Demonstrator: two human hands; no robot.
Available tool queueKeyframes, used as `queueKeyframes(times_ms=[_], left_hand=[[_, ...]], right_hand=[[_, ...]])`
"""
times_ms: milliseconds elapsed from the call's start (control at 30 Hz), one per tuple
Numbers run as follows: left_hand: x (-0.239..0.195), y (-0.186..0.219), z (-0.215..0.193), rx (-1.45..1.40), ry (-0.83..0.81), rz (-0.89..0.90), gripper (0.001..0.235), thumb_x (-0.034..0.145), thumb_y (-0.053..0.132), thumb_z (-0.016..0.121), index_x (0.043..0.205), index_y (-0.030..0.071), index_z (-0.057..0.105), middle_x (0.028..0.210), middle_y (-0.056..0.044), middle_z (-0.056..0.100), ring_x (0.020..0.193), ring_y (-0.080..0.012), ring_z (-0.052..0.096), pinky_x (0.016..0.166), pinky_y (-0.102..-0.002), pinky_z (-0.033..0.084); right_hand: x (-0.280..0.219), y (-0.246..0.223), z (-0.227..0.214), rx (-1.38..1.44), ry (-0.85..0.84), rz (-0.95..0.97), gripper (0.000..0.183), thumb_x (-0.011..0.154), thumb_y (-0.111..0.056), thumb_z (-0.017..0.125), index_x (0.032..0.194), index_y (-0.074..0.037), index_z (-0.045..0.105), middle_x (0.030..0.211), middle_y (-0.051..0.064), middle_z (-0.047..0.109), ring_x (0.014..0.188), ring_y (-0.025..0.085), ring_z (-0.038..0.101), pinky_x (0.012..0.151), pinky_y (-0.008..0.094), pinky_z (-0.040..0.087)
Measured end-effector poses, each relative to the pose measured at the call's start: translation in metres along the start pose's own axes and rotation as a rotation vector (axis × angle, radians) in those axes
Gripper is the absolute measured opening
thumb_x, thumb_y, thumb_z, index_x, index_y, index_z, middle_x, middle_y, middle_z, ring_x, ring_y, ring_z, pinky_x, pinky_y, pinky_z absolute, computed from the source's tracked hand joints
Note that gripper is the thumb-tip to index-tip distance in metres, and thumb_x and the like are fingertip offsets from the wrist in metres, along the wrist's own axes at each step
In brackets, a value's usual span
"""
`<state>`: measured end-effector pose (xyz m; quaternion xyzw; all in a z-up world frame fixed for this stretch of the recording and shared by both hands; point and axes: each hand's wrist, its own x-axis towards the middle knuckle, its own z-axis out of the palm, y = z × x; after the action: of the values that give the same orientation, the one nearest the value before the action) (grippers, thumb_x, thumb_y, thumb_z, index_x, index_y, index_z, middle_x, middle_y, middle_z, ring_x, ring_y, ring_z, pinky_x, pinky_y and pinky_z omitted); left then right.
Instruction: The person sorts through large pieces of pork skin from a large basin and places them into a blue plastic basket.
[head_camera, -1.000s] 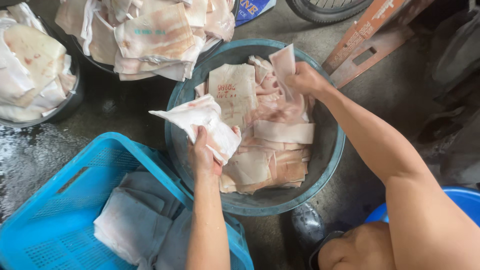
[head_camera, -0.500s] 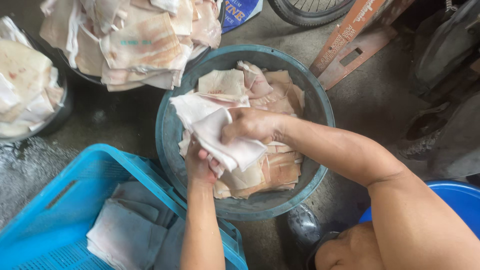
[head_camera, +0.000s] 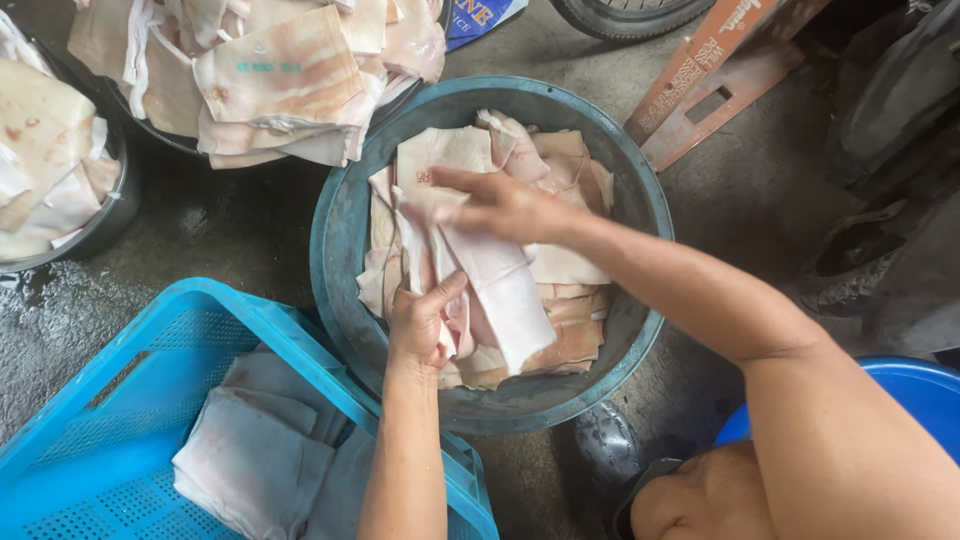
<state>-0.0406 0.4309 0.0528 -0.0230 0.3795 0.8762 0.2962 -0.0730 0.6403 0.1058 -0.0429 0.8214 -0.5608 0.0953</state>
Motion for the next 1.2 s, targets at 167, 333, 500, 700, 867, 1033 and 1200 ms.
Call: queueKeyframes(times_ms=[167,333,500,700,867,1033,1200], left_hand=[[0.017,0.002,-0.031,-0.127,0.233,-0.05,0.057,0.086,0.002,0.066,0.142,0.001,0.054,0.127,-0.013,0.066,0.111,-0.0245,0.069,0.094,-0.037,0.056],[0.046,-0.033,-0.084,-0.09,0.561,-0.145,0.054,0.087,0.002,0.069,0.139,0.011,0.054,0.118,-0.012,0.065,0.097,-0.0252,0.066,0.072,-0.034,0.056],[0.064,-0.072,-0.121,0.067,0.755,-0.163,0.045,0.086,-0.002,0.069,0.129,-0.014,0.062,0.116,-0.025,0.065,0.087,-0.0332,0.068,0.065,-0.041,0.055],[0.06,-0.068,-0.124,0.072,0.802,-0.134,0.049,0.083,-0.009,0.063,0.131,-0.013,0.055,0.119,-0.023,0.067,0.096,-0.0356,0.074,0.074,-0.044,0.062],[0.06,-0.06,-0.119,-0.012,0.77,-0.136,0.052,0.082,-0.01,0.06,0.134,-0.013,0.055,0.12,-0.024,0.066,0.097,-0.0382,0.073,0.077,-0.045,0.061],[0.053,-0.053,-0.106,-0.027,0.764,-0.125,0.056,0.079,-0.011,0.058,0.135,-0.008,0.053,0.119,-0.021,0.065,0.097,-0.0376,0.072,0.078,-0.046,0.061],[0.046,-0.039,-0.081,-0.026,0.756,-0.12,0.054,0.076,-0.011,0.059,0.13,-0.009,0.058,0.112,-0.022,0.066,0.089,-0.0371,0.073,0.072,-0.046,0.062]], right_hand=[[-0.022,0.099,-0.015,-0.29,-0.118,0.247,0.07,0.103,-0.058,0.049,0.153,-0.009,0.043,0.151,0.021,0.048,0.138,0.033,0.046,0.111,0.043,0.038],[-0.068,0.15,0.0,-0.76,-0.092,0.105,0.082,0.079,-0.046,0.076,0.15,-0.014,0.048,0.142,0.021,0.051,0.131,0.041,0.051,0.108,0.053,0.04],[-0.072,0.139,0.015,-1.088,-0.273,0.114,0.102,0.073,-0.041,0.084,0.149,0.002,0.032,0.144,0.026,0.043,0.13,0.045,0.05,0.098,0.051,0.051],[-0.072,0.143,0.003,-0.946,-0.198,-0.011,0.107,0.065,-0.031,0.083,0.156,-0.009,0.031,0.137,0.018,0.051,0.125,0.039,0.054,0.1,0.046,0.053],[-0.049,0.183,-0.03,-0.828,-0.329,-0.023,0.087,0.073,-0.029,0.08,0.15,-0.015,0.042,0.125,0.015,0.062,0.114,0.036,0.06,0.093,0.049,0.05],[-0.049,0.245,-0.051,-0.815,0.1,0.001,0.033,0.092,-0.031,0.069,0.116,-0.008,0.072,0.087,0.02,0.071,0.081,0.038,0.071,0.074,0.048,0.057],[-0.023,0.15,-0.082,-0.016,0.39,0.463,0.035,0.098,-0.027,0.057,0.105,0.005,0.069,0.077,0.013,0.069,0.061,0.023,0.068,0.05,0.043,0.053]])
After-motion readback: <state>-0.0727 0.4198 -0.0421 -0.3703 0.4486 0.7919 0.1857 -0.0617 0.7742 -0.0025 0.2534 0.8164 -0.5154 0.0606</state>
